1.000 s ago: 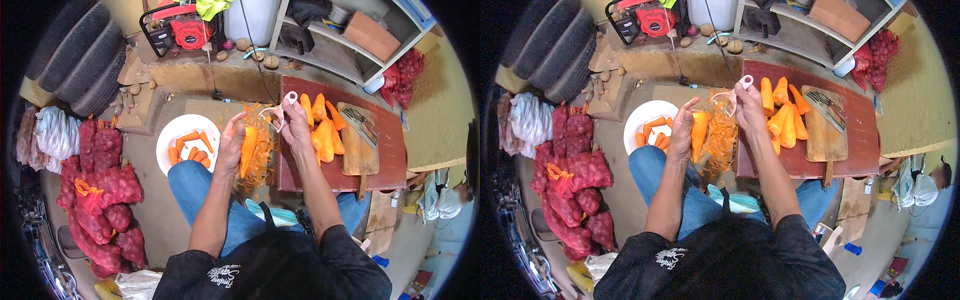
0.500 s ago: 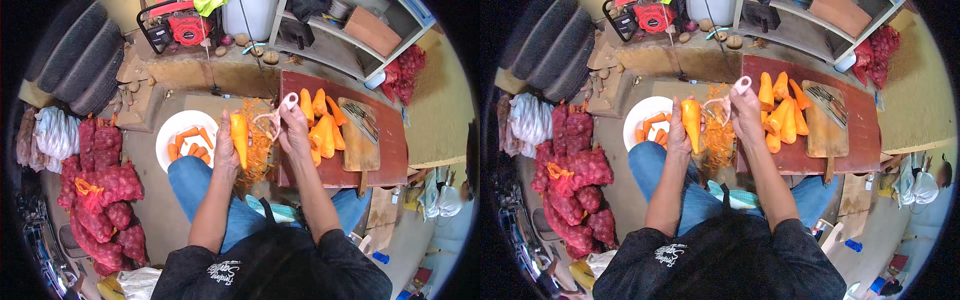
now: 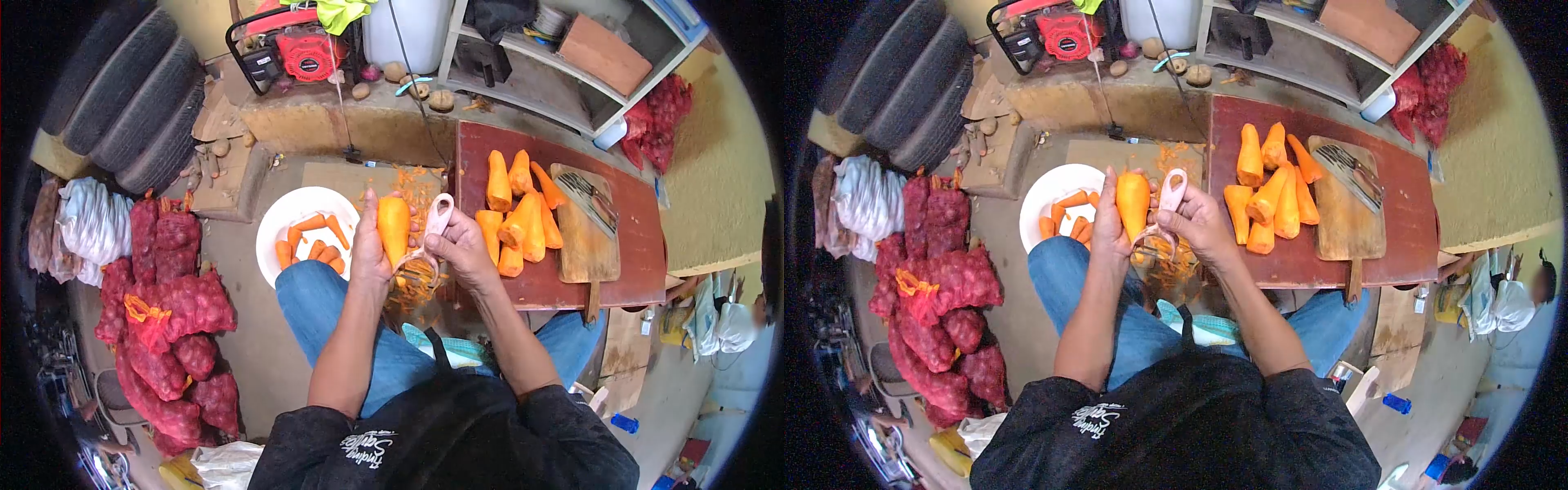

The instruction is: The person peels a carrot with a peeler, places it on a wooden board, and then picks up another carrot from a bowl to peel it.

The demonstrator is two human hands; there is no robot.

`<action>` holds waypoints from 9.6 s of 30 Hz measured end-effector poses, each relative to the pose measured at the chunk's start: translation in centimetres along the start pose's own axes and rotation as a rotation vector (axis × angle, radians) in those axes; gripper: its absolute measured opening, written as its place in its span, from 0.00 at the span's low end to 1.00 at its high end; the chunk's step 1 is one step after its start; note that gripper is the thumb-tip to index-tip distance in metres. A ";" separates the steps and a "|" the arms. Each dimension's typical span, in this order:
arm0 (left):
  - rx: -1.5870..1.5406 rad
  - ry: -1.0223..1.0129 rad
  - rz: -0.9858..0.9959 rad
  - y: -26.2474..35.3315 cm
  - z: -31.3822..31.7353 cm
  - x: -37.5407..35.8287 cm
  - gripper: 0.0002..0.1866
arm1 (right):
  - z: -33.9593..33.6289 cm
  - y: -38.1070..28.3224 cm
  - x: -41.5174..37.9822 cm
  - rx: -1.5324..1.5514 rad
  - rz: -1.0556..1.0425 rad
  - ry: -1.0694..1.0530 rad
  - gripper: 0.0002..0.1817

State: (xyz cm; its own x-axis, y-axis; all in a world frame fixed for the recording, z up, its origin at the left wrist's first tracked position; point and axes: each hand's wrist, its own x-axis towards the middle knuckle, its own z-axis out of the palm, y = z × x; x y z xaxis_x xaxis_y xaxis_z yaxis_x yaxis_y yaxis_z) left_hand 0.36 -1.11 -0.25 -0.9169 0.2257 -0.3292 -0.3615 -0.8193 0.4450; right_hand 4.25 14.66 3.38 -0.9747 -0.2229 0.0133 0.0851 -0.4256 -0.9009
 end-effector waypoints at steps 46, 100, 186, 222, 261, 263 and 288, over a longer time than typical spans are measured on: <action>-0.168 -0.061 -0.060 0.4 -1.0 0.7 0.27 | -2.5 -2.3 3.8 0.168 -0.284 0.245 0.10; 0.408 -0.288 0.003 -0.8 2.1 -2.2 0.29 | -2.7 -3.4 2.7 0.088 -0.219 0.062 0.12; 0.882 -0.253 0.445 -3.2 3.9 -3.6 0.59 | -4.6 0.5 2.2 0.866 -0.003 0.320 0.13; 1.255 -0.108 0.544 -1.0 3.7 -4.8 0.57 | -3.0 -1.2 5.1 0.298 0.027 0.052 0.12; 1.566 -0.243 0.962 -1.9 2.8 -4.2 0.59 | -4.7 -3.4 2.0 0.248 -0.049 0.115 0.11; 1.572 -0.222 1.001 -2.0 2.8 -4.2 0.60 | -2.5 -4.4 0.8 0.212 -0.014 0.083 0.10; 1.673 -0.179 0.964 -2.1 2.7 -3.7 0.59 | -3.8 -5.2 1.1 0.100 -0.063 0.166 0.07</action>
State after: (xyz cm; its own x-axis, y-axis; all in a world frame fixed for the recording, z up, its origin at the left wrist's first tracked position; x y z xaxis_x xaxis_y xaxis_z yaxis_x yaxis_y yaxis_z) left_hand 4.04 1.21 2.30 -0.8396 0.2092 0.5012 0.5252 0.5478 0.6512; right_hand 1.96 19.98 6.38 -0.9987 -0.0493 -0.0105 0.0347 -0.5213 -0.8526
